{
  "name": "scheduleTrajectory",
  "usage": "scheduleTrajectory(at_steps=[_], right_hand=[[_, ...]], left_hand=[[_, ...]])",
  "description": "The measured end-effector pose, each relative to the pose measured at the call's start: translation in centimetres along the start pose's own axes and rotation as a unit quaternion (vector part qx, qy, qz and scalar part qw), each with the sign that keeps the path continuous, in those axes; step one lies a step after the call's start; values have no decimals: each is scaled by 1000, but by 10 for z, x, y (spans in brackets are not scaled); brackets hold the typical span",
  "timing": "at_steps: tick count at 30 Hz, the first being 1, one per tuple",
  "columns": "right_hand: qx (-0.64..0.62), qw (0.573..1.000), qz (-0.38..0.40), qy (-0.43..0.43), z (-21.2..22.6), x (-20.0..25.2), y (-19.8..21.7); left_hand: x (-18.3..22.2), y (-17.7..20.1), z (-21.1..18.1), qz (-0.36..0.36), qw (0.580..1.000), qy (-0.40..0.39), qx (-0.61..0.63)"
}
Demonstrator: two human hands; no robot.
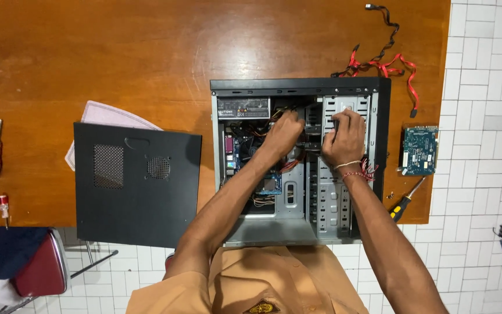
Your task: Organizing and connecting internal power and data cables inside a desktop computer case
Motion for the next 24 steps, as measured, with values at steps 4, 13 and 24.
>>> scheduleTrajectory(at_steps=[4,13,24], right_hand=[[1,1000,-5,-8,-2,2,-2],[11,1000,-24,9,-3,-3,1],[-20,999,-34,21,-4,2,2]], left_hand=[[1,5,-1,22,1000,-6,-10],[30,66,2,-59,994,1,96],[75,79,-12,-233,972,25,17]])
Point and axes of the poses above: each hand's wrist, its own x-axis away from the middle knuckle, its own y-axis out of the back of the hand, z = x × y, the point moved 4 cm from there along -x, towards the middle knuckle, and after that the axes turned 7 degrees about z, right-handed, at the moved point
